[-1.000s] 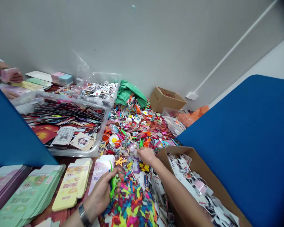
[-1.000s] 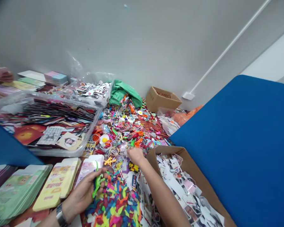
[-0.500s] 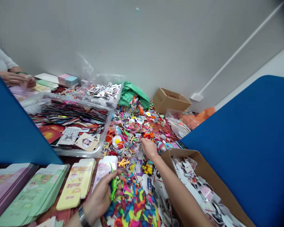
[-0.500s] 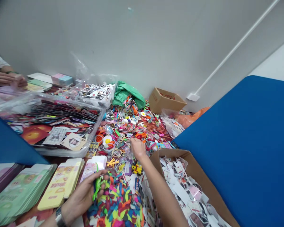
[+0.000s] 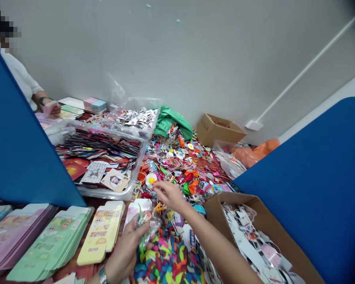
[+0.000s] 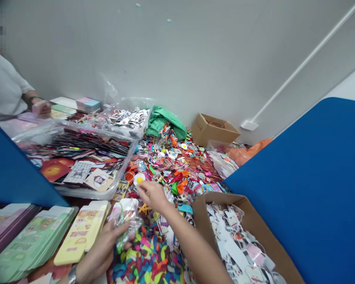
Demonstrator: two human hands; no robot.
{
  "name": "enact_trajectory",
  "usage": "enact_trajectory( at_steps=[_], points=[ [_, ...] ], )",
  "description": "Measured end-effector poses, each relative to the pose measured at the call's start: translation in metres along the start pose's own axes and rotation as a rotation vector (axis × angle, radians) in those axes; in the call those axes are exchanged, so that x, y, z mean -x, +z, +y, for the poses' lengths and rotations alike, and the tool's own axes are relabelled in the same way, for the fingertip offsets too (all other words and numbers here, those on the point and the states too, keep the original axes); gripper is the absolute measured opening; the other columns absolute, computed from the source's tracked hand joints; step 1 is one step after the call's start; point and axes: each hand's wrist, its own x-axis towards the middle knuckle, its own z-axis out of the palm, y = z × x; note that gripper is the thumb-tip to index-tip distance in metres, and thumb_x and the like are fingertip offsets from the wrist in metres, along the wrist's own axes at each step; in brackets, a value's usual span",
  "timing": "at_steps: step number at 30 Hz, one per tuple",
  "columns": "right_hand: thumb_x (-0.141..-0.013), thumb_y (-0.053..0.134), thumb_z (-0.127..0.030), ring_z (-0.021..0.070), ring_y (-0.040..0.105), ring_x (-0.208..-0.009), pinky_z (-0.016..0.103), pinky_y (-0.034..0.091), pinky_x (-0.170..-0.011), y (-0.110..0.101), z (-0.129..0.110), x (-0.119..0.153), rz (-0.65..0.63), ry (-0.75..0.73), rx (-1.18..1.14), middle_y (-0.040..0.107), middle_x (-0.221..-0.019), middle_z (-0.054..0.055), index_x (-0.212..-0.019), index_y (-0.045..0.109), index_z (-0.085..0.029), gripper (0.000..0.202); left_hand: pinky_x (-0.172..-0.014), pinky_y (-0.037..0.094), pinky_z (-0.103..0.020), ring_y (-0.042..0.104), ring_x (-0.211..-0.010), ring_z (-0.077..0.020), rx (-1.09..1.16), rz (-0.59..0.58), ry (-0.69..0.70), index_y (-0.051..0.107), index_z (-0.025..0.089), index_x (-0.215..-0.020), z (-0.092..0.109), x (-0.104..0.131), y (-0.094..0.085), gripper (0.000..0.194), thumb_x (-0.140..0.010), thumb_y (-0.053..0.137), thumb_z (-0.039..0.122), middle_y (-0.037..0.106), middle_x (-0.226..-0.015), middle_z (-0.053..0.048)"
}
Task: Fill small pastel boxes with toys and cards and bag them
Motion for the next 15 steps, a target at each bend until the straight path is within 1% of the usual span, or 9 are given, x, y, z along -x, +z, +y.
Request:
enact_trajectory(
  at_steps=[2,4,5,7,9,10,11,13,15],
  points=[
    [-0.098,0.047,-0.033,0.0242,0.050,-0.124,0.039,0.038,-0.104,0.007,0.019,-0.040,0.027,0.080,0.102,0.055,-0.137,0.010,-0.140,0.048,-0.026,0.043,-0.046,0.047,-0.023,0.065,-0.063,-0.0179,-0.157,-0.021,0.041,0.061,0.024,-0.118,-0.003,0.003,-0.010,0.058,-0.065,0.084,0.031,0.071,-0.087,-0.004],
    [-0.090,0.061,-0.038,0.0337,0.037,-0.135,0.054,0.029,-0.108,0.016,0.035,-0.070,0.009,0.128,0.174,0.035,-0.153,0.012,-0.147,0.038,-0.030,0.062,-0.058,0.053,-0.023,0.069,-0.081,-0.0222,-0.314,-0.053,0.137,0.066,0.024,-0.114,-0.005,0.002,-0.019,0.051,-0.066,0.083,0.032,0.073,-0.097,-0.007],
    [-0.085,0.066,-0.041,0.0370,0.034,-0.135,0.058,0.026,-0.107,0.021,0.043,-0.079,-0.016,0.143,0.203,0.031,-0.155,0.012,-0.147,0.038,-0.032,0.068,-0.067,0.055,-0.024,0.068,-0.093,-0.0245,-0.396,-0.055,0.193,0.069,0.024,-0.110,-0.005,0.001,-0.023,0.046,-0.066,0.083,0.032,0.073,-0.102,-0.007],
    [-0.080,0.071,-0.047,0.0383,0.039,-0.131,0.061,0.027,-0.105,0.027,0.056,-0.085,-0.083,0.154,0.258,0.039,-0.150,0.011,-0.142,0.045,-0.035,0.068,-0.088,0.053,-0.025,0.062,-0.112,-0.0274,-0.568,-0.025,0.292,0.073,0.027,-0.105,-0.005,-0.004,-0.031,0.040,-0.066,0.083,0.033,0.072,-0.113,-0.005],
    [-0.086,0.064,-0.047,0.0336,0.047,-0.124,0.056,0.032,-0.103,0.030,0.070,-0.074,-0.139,0.146,0.311,0.054,-0.136,0.010,-0.135,0.053,-0.034,0.051,-0.097,0.049,-0.026,0.060,-0.118,-0.0274,-0.729,-0.017,0.370,0.072,0.030,-0.108,-0.004,-0.008,-0.037,0.040,-0.070,0.080,0.036,0.070,-0.117,-0.003],
    [-0.091,0.058,-0.042,0.0309,0.049,-0.122,0.053,0.033,-0.103,0.029,0.077,-0.064,-0.159,0.140,0.337,0.058,-0.131,0.009,-0.131,0.056,-0.033,0.041,-0.098,0.049,-0.027,0.061,-0.118,-0.0267,-0.804,-0.041,0.415,0.069,0.030,-0.113,-0.003,-0.010,-0.041,0.040,-0.074,0.076,0.037,0.070,-0.119,-0.003],
    [-0.095,0.052,-0.035,0.0283,0.050,-0.120,0.050,0.034,-0.103,0.027,0.085,-0.052,-0.174,0.133,0.362,0.060,-0.128,0.009,-0.129,0.058,-0.032,0.034,-0.099,0.049,-0.028,0.061,-0.117,-0.0255,-0.882,-0.076,0.471,0.067,0.030,-0.117,-0.003,-0.011,-0.044,0.040,-0.078,0.071,0.038,0.068,-0.122,-0.003],
    [-0.097,0.046,-0.023,0.0248,0.052,-0.119,0.045,0.034,-0.104,0.019,0.102,-0.025,-0.201,0.127,0.406,0.061,-0.126,0.008,-0.122,0.063,-0.029,0.030,-0.099,0.049,-0.028,0.063,-0.115,-0.0219,-1.055,-0.154,0.602,0.061,0.030,-0.125,-0.005,-0.013,-0.048,0.038,-0.088,0.059,0.038,0.066,-0.126,-0.002],
    [-0.096,0.047,-0.020,0.0239,0.053,-0.115,0.042,0.034,-0.104,0.006,0.117,0.002,-0.218,0.135,0.439,0.064,-0.121,0.009,-0.114,0.067,-0.026,0.028,-0.098,0.050,-0.026,0.063,-0.114,-0.0182,-1.229,-0.218,0.727,0.056,0.031,-0.130,-0.007,-0.014,-0.050,0.037,-0.093,0.049,0.035,0.066,-0.127,-0.001]
  ],
)
